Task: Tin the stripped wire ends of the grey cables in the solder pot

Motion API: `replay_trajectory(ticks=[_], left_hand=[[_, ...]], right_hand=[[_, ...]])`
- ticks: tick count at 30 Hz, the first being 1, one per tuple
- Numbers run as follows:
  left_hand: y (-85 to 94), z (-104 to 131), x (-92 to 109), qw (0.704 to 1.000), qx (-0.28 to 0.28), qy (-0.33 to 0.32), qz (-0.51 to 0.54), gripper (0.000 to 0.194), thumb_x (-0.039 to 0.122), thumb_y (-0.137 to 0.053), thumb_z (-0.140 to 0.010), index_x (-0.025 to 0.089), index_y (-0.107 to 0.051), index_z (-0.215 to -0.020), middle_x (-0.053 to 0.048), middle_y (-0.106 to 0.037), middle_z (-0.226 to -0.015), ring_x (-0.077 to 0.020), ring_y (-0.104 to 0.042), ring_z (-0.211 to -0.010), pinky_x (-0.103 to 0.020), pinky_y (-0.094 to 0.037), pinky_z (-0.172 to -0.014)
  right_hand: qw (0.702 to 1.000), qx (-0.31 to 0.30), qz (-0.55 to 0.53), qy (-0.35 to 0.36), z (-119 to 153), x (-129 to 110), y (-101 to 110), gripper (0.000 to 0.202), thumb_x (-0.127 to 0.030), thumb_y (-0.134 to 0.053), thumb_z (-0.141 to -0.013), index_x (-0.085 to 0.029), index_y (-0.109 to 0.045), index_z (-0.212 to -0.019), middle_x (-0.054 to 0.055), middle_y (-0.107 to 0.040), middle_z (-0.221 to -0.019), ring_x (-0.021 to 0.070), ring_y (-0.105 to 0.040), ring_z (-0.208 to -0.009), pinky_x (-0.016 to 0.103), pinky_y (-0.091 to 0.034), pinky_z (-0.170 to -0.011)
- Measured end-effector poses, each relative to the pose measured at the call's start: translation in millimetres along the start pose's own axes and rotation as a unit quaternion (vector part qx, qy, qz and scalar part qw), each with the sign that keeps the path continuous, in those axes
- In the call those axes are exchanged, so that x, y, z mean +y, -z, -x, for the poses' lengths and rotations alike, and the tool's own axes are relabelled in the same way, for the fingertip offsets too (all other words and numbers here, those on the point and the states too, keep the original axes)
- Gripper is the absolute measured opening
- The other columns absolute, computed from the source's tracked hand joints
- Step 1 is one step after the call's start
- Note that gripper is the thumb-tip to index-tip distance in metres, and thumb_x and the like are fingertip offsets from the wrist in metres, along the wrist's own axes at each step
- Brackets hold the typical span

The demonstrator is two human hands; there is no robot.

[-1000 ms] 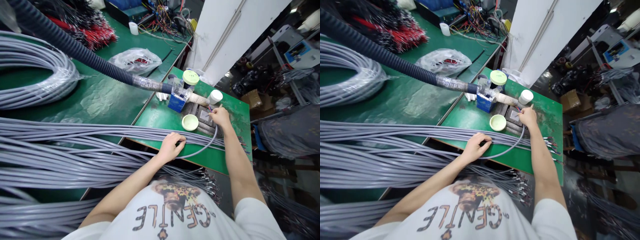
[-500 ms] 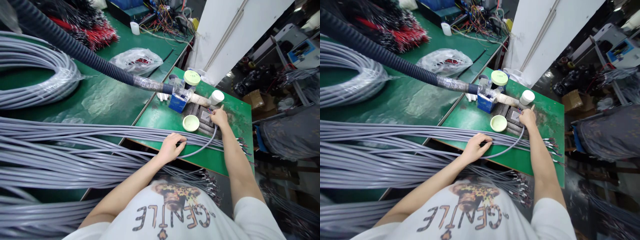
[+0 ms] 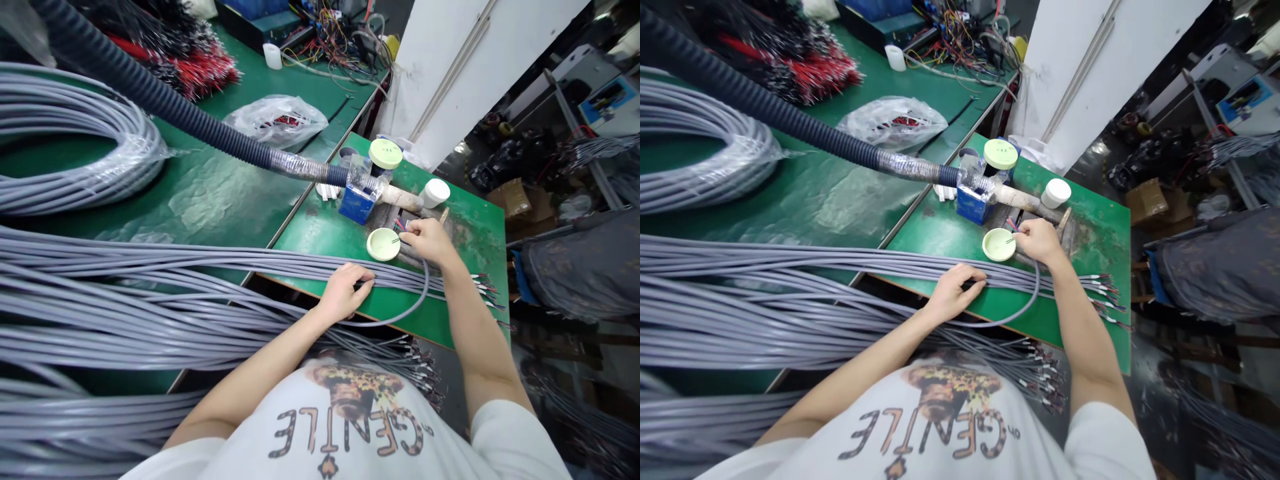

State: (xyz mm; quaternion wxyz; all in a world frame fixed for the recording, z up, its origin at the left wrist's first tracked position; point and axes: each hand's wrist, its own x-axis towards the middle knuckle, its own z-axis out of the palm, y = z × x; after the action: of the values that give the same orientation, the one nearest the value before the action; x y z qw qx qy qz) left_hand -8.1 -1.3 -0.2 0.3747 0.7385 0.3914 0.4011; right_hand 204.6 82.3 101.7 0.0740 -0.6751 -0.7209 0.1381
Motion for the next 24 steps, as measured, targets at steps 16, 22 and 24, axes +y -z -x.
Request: replay_trajectory(ticks=[16,22,24], left_hand=[[0.1,-0.6,-0.3,1.0,0.002,-0.01,-0.014,0.009,0.02,-0.056,-0.086,0.018,-0.064,-0.088,-0.004,-0.07,-0.086,-0.0194,-0.059,-0.085,-0.034,-0.046,-0.081],[1.8,-1.0,0.8,1.0,0.0,-0.01,-0.008,0.009,0.021,-0.056,-0.086,0.018,-0.064,-0.087,-0.004,-0.07,-0.086,-0.0191,-0.059,-0.083,-0.034,-0.046,-0.08],[2.2,-0.9,1.2,1.0,0.001,-0.01,-0.008,0.009,0.02,-0.056,-0.086,0.018,-0.064,-0.087,-0.004,-0.07,-0.086,-0.0191,-0.059,-0.083,-0.034,-0.046,-0.08]], right_hand=[[0.982,-0.076,0.172,-0.001,-8.5,-32.0,-25.4,0.021,-0.03,-0.053,-0.08,-0.018,-0.071,-0.079,0.009,-0.073,-0.085,0.0219,-0.064,-0.08,0.027,-0.036,-0.062],[0.99,-0.002,0.139,-0.034,-4.0,7.2,4.7,0.025,-0.038,-0.055,-0.079,-0.019,-0.07,-0.073,0.005,-0.07,-0.072,0.0197,-0.062,-0.071,0.027,-0.034,-0.058],[0.986,0.018,0.143,-0.079,-6.1,26.8,11.0,0.024,-0.038,-0.057,-0.077,-0.019,-0.07,-0.071,0.005,-0.069,-0.071,0.0205,-0.062,-0.072,0.028,-0.035,-0.058]])
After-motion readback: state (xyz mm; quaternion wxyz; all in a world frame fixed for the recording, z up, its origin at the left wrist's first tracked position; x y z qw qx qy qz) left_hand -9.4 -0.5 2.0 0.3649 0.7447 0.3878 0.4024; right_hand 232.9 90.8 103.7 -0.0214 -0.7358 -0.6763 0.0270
